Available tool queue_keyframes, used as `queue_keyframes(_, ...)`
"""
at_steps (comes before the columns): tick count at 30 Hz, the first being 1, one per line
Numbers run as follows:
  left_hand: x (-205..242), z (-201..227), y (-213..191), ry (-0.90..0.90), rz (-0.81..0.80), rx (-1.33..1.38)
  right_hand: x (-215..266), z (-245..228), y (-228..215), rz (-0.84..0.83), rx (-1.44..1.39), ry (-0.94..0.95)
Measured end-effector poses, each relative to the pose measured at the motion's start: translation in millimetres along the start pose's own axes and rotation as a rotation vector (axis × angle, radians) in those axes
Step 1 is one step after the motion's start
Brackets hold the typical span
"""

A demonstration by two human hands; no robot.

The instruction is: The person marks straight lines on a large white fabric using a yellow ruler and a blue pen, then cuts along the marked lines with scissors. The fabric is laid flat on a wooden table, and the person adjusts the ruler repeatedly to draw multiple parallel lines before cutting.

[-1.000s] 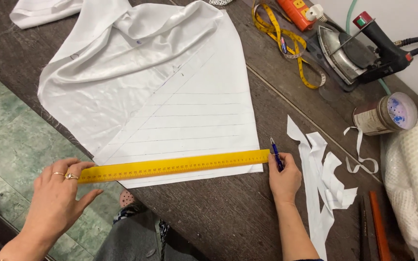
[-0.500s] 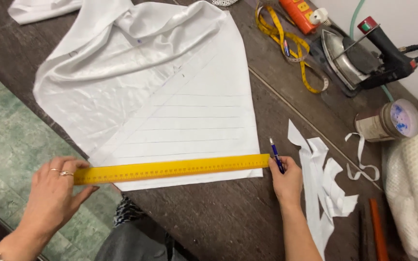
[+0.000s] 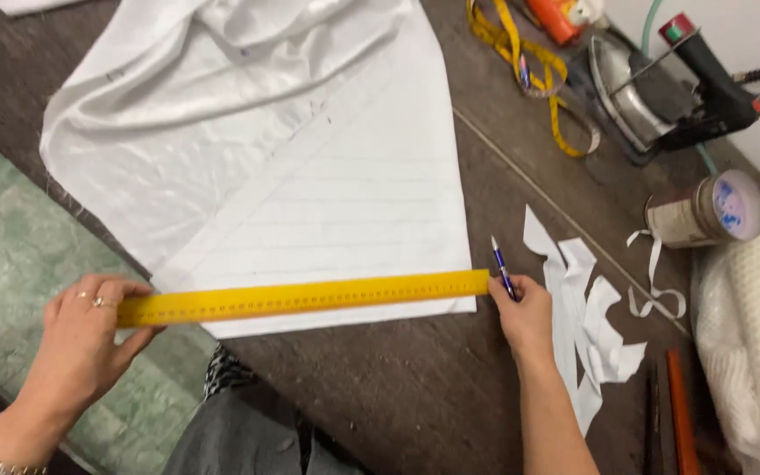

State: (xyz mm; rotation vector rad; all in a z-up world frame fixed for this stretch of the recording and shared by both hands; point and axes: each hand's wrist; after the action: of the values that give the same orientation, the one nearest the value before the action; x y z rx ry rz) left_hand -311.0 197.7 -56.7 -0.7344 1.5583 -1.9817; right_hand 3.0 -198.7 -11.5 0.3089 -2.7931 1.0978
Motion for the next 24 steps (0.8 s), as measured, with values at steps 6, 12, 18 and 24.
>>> queue_keyframes(6, -16, -17, 6, 0.152, 0.055, 0.253, -29, 38, -2, 0.035, 0.027, -0.08)
queue_keyframes(12, -36, -2, -23, 0.159, 0.048, 0.159, -33, -10, -11, 0.021, -0.212, -0.045)
queue_keyframes(18, -34, 1, -16, 0.096, -0.055, 0.207, -16, -22, -8, -0.013, -0.1, 0.051)
queue_keyframes(24, -39, 1, -16, 0.123, -0.073, 0.183, -26, 5, 3, 0.03, -0.099, -0.041)
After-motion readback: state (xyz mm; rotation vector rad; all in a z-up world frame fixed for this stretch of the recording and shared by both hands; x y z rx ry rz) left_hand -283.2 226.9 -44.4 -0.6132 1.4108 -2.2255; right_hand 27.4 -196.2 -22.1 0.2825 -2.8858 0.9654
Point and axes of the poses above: each hand's wrist, its own x-axis away from the middle knuckle, its own y-axis out of the palm, z = x × y, and after that the axes turned 14 degrees about -y, right-handed
